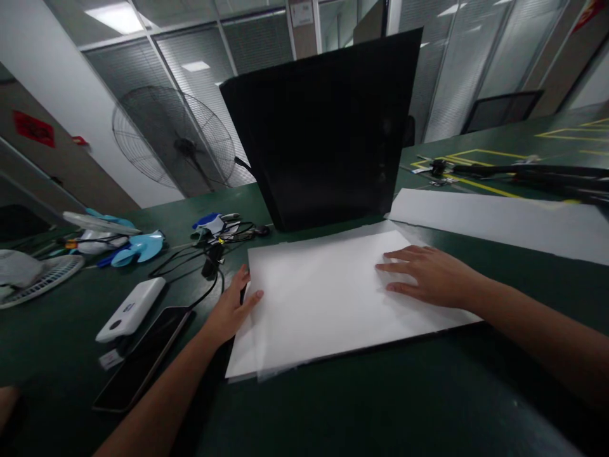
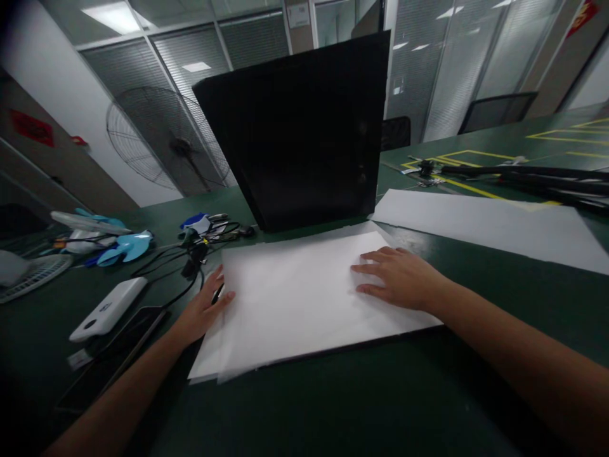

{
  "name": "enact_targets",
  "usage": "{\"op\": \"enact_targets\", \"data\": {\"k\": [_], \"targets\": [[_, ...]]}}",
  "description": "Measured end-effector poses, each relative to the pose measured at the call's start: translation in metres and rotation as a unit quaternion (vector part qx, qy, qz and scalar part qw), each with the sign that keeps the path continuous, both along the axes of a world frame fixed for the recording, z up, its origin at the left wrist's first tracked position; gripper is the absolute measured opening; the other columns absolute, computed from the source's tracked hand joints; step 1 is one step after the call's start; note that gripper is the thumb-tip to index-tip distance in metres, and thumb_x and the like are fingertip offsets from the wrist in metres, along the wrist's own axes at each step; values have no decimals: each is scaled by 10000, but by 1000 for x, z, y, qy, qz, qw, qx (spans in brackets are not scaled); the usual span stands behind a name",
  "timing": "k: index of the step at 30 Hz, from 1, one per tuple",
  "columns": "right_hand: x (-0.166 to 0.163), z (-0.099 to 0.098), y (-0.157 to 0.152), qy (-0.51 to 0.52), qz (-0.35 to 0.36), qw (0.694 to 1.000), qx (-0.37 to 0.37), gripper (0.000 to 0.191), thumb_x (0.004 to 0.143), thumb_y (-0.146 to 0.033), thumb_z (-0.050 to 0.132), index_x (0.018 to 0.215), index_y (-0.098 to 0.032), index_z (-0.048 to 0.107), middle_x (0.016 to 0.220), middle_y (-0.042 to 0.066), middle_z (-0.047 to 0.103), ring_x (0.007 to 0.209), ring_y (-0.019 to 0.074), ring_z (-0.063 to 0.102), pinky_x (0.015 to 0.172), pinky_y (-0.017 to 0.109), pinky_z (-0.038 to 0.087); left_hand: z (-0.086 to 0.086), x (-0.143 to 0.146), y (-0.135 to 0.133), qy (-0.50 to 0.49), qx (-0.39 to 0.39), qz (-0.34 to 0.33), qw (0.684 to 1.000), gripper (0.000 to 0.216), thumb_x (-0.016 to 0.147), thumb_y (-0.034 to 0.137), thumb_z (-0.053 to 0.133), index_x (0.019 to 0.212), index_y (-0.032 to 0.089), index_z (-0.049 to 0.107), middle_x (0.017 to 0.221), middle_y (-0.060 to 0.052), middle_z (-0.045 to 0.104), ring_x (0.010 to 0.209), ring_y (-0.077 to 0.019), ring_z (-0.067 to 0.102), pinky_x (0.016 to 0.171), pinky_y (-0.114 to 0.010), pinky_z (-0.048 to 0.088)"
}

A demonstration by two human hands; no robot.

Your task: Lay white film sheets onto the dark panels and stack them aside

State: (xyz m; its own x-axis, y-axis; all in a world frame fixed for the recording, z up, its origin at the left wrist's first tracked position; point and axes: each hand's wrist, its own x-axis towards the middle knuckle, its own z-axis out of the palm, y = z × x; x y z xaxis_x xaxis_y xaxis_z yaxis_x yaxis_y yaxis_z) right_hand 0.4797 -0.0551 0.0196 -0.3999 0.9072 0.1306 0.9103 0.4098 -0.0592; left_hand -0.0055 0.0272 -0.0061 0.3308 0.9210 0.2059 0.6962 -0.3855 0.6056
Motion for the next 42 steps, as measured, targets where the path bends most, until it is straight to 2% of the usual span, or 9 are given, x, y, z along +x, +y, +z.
{"op": "enact_targets", "data": {"k": [4,8,12,16,19,22,25,30,42], "targets": [[-11,12,-6,22,24,999,-4,466,987,-604,502,1342,-369,694,1335,74,658,1163,333,622,978,610,511,-1,-1,2,22,3,7,1000,988,919,619,609,1641,133,142,1576,-231,474,1473,-369,447,1219,-555,335],[-12,15,-3,68,65,995,-33,432,1018,-560,474,1293,-336,721,1263,79,667,1094,269,632,950,527,529,-2,-4,4,45,4,4,999,903,929,609,576,1619,139,231,1565,-241,480,1476,-397,432,1172,-583,385],[9,5,10,109,36,993,9,443,1030,-519,469,1325,-291,708,1258,96,674,1136,269,621,1008,535,501,-6,-7,6,50,23,-11,998,868,954,616,524,1619,133,246,1637,-241,370,1507,-396,381,1210,-579,336],[41,-6,22,130,-2,991,37,457,1019,-503,497,1369,-276,683,1406,95,618,1286,303,570,1131,583,423,-10,-9,8,61,58,-22,996,856,975,589,507,1647,160,197,1698,-192,264,1553,-357,296,1266,-562,227],[62,-13,27,145,-6,989,35,481,1009,-501,510,1396,-261,665,1481,87,569,1354,301,535,1164,556,417,-11,-10,9,81,67,-33,994,718,995,569,480,1595,189,375,1707,-165,254,1565,-356,263,1267,-571,213],[76,-18,34,159,-27,985,55,437,993,-492,512,1283,-254,735,1394,75,641,1277,284,606,1139,531,461,-10,-10,11,94,68,-43,992,618,1003,577,456,1487,205,551,1724,-133,217,1537,-377,325,1251,-578,261],[84,-20,39,170,-49,981,74,383,976,-471,517,1163,-269,783,1256,47,718,1153,278,680,1067,508,531,-10,-10,14,104,73,-55,990,602,1008,591,428,1448,218,600,1692,-106,320,1522,-368,361,1259,-563,274],[91,-17,40,191,-71,973,105,373,971,-439,536,1212,-268,763,1241,37,725,1144,278,682,1052,494,539,-9,-9,17,108,81,-61,989,560,1022,581,403,1441,265,597,1609,-96,469,1492,-339,424,1259,-582,290],[97,-30,55,209,-75,974,52,425,983,-490,533,1304,-269,704,1361,65,662,1213,287,646,1062,520,533,-1,-3,19,100,45,-34,993,681,996,684,441,1471,219,587,1666,-126,364,1511,-370,380,1247,-573,293]]}}
